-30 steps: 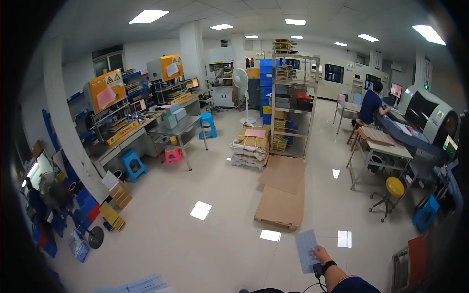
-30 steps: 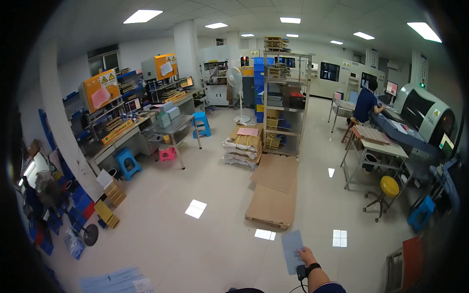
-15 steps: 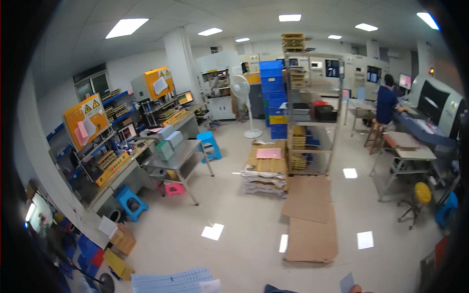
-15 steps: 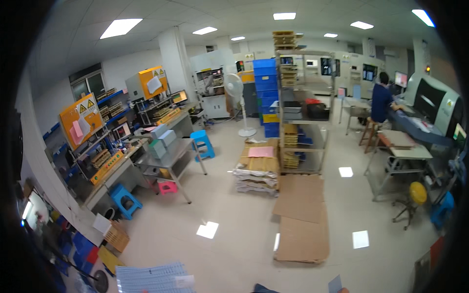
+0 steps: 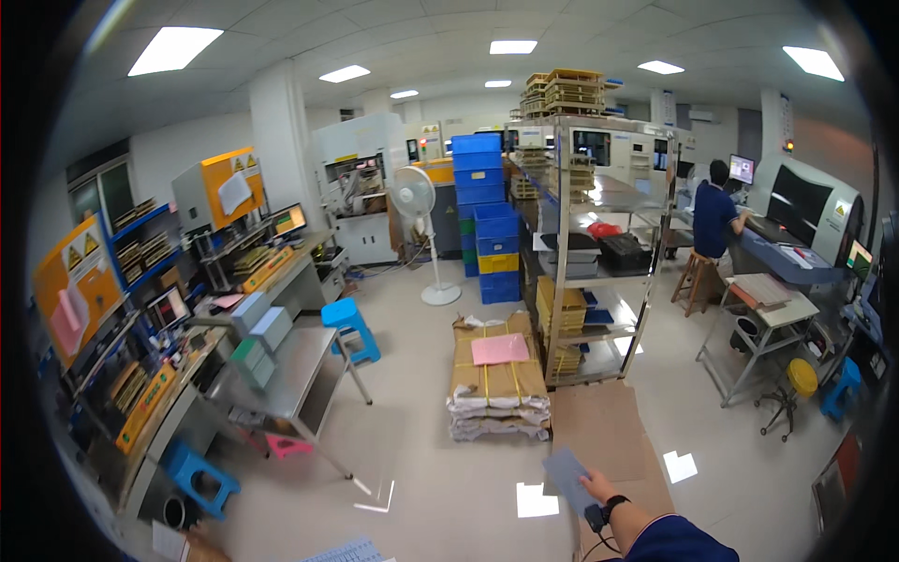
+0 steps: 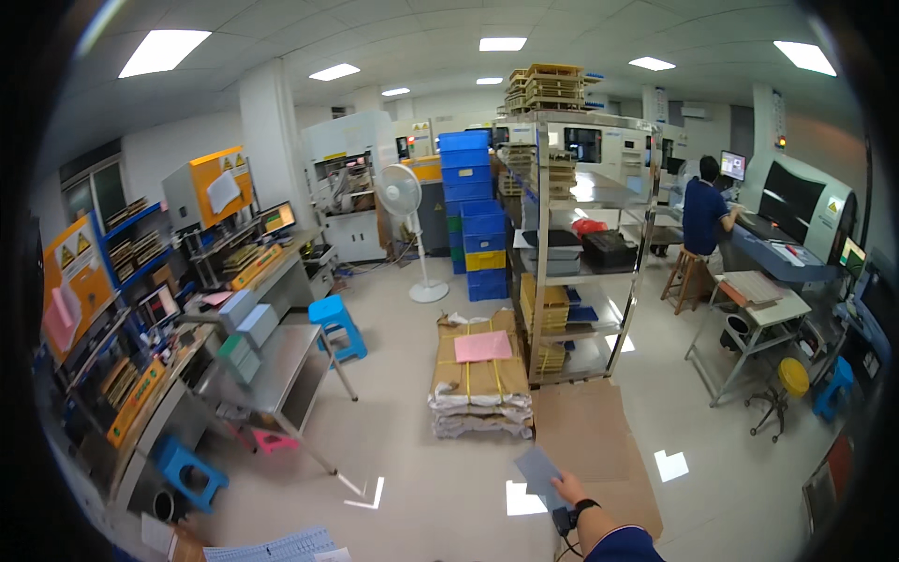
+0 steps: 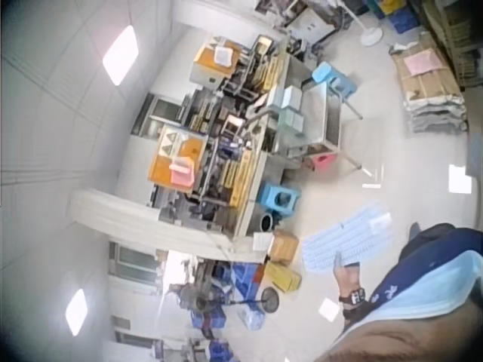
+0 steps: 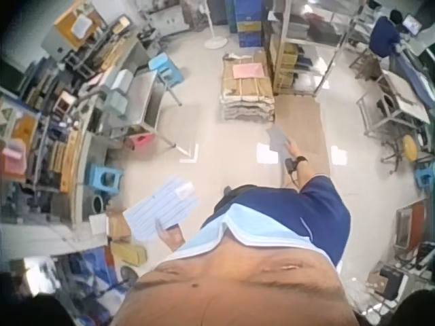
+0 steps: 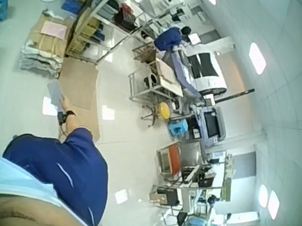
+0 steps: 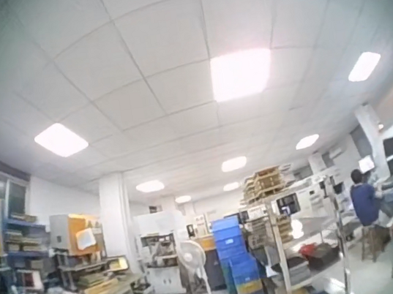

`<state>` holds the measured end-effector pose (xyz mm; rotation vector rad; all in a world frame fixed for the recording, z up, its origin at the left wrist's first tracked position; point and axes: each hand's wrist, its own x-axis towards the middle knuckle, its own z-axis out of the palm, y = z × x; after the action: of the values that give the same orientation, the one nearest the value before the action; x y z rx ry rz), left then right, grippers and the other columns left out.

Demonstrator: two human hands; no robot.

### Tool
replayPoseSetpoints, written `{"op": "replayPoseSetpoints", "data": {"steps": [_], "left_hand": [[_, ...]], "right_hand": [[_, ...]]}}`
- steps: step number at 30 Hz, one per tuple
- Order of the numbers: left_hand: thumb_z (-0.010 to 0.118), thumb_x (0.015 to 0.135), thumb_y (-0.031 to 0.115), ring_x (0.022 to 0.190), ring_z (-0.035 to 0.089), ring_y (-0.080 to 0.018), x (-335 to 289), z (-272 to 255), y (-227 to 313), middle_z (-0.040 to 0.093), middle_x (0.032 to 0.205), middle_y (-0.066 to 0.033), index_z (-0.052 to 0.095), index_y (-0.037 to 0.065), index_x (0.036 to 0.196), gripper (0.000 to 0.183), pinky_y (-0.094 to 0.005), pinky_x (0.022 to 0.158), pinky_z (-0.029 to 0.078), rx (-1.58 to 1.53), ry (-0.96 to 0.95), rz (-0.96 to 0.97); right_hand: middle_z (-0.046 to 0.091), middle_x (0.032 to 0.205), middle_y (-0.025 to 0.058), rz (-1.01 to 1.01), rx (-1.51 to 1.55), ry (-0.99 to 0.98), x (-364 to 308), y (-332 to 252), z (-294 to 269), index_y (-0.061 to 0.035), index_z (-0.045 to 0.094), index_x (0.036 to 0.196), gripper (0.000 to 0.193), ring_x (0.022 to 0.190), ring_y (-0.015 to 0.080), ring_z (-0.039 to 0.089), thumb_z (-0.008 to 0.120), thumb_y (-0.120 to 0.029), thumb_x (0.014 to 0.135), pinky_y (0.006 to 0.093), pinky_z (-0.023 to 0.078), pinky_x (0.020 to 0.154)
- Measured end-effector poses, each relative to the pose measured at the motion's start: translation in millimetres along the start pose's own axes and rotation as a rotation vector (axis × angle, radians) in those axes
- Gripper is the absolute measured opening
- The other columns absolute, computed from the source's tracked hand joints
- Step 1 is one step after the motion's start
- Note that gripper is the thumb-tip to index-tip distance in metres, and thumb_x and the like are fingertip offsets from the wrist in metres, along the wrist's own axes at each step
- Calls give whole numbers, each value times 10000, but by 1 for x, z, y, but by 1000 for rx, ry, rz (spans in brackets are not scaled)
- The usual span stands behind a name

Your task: The user is seen inspecting and marking printed circuit sheets at a workbench, then moving to a testing machine to process them.

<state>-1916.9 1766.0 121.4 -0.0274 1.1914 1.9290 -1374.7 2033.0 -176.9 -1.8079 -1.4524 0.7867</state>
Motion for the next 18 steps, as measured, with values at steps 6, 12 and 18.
{"op": "replayPoseSetpoints", "data": {"steps": [6,12,18], "left_hand": [[557,889,451,1301,388,-337,227,49,14,441,1409,-163,401,38,1387,665,-476,1127,254,-58,-252,-334],[535,898,465,1315,371,-333,374,166,-7,419,1427,-164,392,37,1392,669,-474,1132,244,33,-272,-295],[514,907,478,1329,353,-330,496,308,-27,398,1444,-164,382,35,1397,674,-471,1137,234,163,-304,-327]], "right_hand": [[671,963,235,451,-258,58,2,53,16,21,652,1034,421,936,384,639,635,-342,821,453,497,814],[620,1131,255,879,-478,0,11,47,50,-10,634,1116,533,1062,368,603,641,-445,807,457,477,900],[691,995,177,512,-704,-156,228,75,137,-101,729,961,320,926,317,673,590,-358,830,472,518,798]]}}
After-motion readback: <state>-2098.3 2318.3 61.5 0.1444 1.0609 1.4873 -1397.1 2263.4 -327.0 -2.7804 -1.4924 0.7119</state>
